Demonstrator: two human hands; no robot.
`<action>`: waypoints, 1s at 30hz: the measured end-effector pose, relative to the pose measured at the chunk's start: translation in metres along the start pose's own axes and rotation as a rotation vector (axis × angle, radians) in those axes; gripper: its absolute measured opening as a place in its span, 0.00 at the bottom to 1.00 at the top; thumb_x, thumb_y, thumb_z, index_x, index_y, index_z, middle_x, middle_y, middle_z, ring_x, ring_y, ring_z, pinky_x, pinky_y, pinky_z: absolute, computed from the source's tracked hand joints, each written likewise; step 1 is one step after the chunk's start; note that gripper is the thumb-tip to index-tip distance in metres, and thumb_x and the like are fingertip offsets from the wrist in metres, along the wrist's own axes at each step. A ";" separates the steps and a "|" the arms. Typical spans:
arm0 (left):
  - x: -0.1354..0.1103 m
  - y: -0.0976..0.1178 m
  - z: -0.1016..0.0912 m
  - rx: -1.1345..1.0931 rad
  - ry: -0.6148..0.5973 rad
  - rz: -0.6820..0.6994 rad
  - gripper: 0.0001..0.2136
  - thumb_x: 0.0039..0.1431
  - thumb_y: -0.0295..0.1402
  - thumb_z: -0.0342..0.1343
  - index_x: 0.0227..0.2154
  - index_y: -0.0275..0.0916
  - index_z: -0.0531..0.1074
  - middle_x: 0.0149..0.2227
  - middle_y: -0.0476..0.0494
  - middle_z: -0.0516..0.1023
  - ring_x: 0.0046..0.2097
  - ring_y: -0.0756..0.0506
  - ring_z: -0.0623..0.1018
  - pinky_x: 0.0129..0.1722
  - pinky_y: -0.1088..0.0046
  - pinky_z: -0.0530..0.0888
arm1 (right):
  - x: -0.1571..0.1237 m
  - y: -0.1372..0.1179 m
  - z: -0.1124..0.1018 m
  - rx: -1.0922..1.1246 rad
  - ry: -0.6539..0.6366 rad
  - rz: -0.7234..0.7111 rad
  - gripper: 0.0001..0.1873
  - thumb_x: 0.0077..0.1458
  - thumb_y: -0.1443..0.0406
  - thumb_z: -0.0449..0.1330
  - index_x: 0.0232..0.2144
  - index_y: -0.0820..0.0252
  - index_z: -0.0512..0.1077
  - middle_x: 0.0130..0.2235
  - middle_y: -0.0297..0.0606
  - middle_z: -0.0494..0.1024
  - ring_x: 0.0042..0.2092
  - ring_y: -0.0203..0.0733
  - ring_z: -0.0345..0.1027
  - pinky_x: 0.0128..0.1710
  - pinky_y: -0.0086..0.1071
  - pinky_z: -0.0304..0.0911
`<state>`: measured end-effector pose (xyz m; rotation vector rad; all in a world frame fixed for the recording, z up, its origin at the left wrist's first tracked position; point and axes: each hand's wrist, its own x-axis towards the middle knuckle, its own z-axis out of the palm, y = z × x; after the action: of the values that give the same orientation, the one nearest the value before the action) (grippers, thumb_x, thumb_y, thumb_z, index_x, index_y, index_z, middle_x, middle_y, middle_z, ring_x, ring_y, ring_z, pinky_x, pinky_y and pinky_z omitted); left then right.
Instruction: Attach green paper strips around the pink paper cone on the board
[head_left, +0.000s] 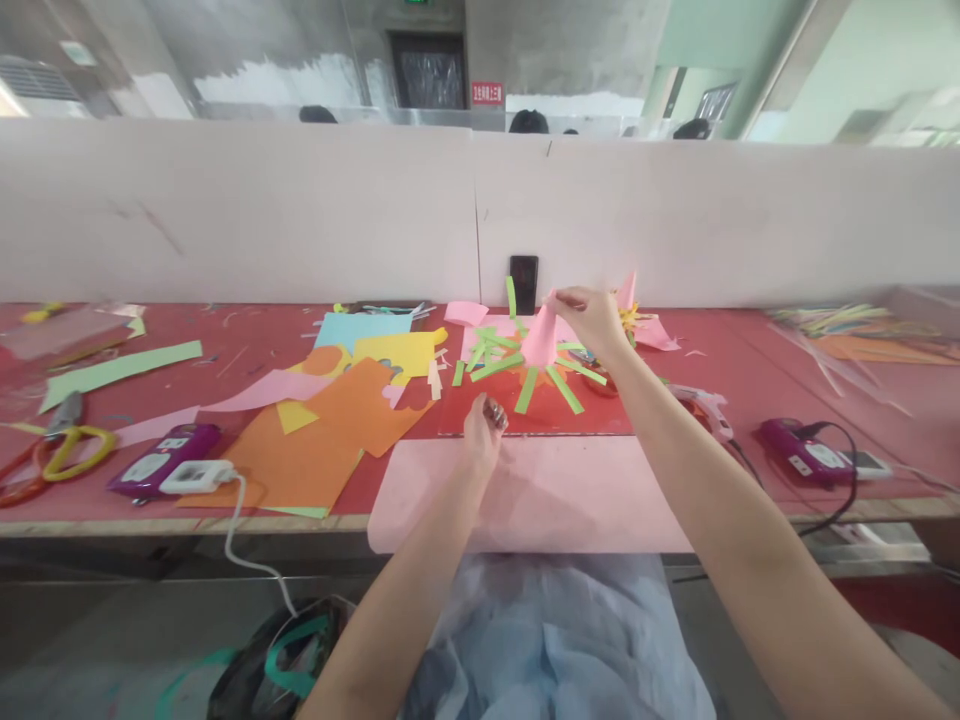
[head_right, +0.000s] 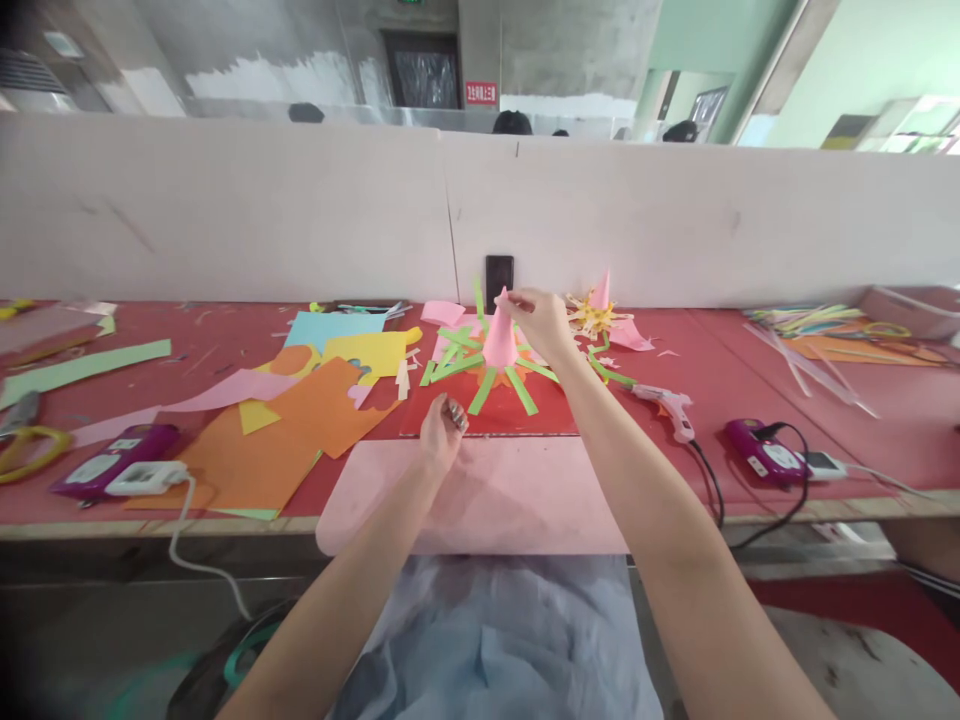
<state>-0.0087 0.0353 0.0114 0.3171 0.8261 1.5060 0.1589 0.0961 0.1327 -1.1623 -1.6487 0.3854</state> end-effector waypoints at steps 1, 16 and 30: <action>0.000 0.000 0.000 0.002 -0.007 0.003 0.15 0.54 0.33 0.55 0.17 0.38 0.57 0.15 0.57 0.58 0.16 0.57 0.60 0.18 0.79 0.57 | -0.001 0.000 0.000 -0.018 -0.021 -0.007 0.16 0.50 0.54 0.58 0.32 0.58 0.77 0.36 0.38 0.79 0.37 0.42 0.71 0.40 0.35 0.64; 0.001 0.000 -0.003 -0.006 -0.042 -0.015 0.19 0.60 0.35 0.49 0.15 0.39 0.56 0.14 0.55 0.56 0.16 0.56 0.58 0.17 0.78 0.57 | -0.002 -0.012 -0.005 -0.095 0.154 -0.097 0.21 0.56 0.51 0.50 0.39 0.55 0.75 0.39 0.40 0.77 0.41 0.42 0.70 0.42 0.36 0.64; 0.004 0.000 -0.001 -0.013 0.005 -0.018 0.19 0.60 0.37 0.50 0.15 0.39 0.56 0.15 0.55 0.56 0.16 0.55 0.58 0.17 0.78 0.57 | -0.008 0.005 0.000 -0.103 0.010 -0.072 0.18 0.56 0.54 0.51 0.34 0.56 0.76 0.38 0.38 0.77 0.42 0.43 0.69 0.44 0.34 0.61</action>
<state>-0.0100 0.0383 0.0095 0.2956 0.8202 1.4949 0.1612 0.0914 0.1250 -1.1757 -1.7134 0.2511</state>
